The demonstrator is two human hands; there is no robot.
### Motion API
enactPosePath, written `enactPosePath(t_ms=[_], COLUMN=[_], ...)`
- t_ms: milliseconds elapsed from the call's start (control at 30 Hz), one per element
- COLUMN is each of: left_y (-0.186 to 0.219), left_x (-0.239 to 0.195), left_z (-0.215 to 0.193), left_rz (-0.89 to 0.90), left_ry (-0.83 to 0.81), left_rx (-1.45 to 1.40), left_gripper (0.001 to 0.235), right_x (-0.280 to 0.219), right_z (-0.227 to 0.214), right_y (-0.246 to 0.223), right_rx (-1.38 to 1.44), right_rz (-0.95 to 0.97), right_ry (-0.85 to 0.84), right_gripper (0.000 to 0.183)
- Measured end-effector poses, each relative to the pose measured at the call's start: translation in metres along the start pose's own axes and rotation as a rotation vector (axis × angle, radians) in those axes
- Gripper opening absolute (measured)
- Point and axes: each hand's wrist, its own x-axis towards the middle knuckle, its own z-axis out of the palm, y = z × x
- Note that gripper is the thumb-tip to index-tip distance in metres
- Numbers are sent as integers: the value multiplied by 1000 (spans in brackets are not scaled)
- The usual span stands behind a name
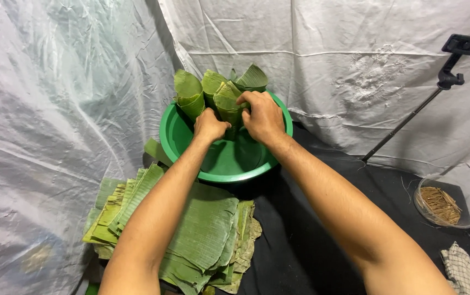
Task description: Cleaning banana leaves with a cloth and folding them into cone shapes for food packaging.
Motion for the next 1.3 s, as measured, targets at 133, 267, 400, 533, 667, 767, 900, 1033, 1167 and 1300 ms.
enactPosePath(t_ms=[133, 267, 400, 533, 667, 767, 900, 1033, 1167, 1300], left_y=[1, -2, 13, -7, -43, -75, -124, -138, -146, -152], left_x=[0, -2, -60, -131, -188, -212, -218, -221, -217, -213], left_z=[0, -5, -44, -88, -132, -152, -149, -134, -119, -111], left_rz=[10, 18, 125, 163, 116, 35, 0, 3, -8, -81], left_ry=[8, 40, 70, 134, 166, 216, 271, 269, 332, 354], left_rx=[20, 27, -35, -183, -114, 116, 185, 194, 230, 147], left_gripper=[58, 55, 47, 27, 18, 16, 16, 16, 22, 19], right_x=[-5, -10, -30, -74, -126, -161, -193, -209, -218, -226], right_z=[-4, -7, -15, -45, -60, -56, -27, -13, -7, 12], right_y=[-1, -8, -25, -63, -84, -93, -78, -72, -79, -76], right_rx=[15, 43, 165, 303, 476, 517, 625, 604, 686, 786], right_rz=[-21, -46, -190, -334, -211, 41, 599, 721, 781, 772], right_ry=[-10, 78, 311, 355, 207, 60, -179, -136, -113, -134], right_gripper=[25, 26, 20, 17, 4, 9, 12, 21, 39, 46])
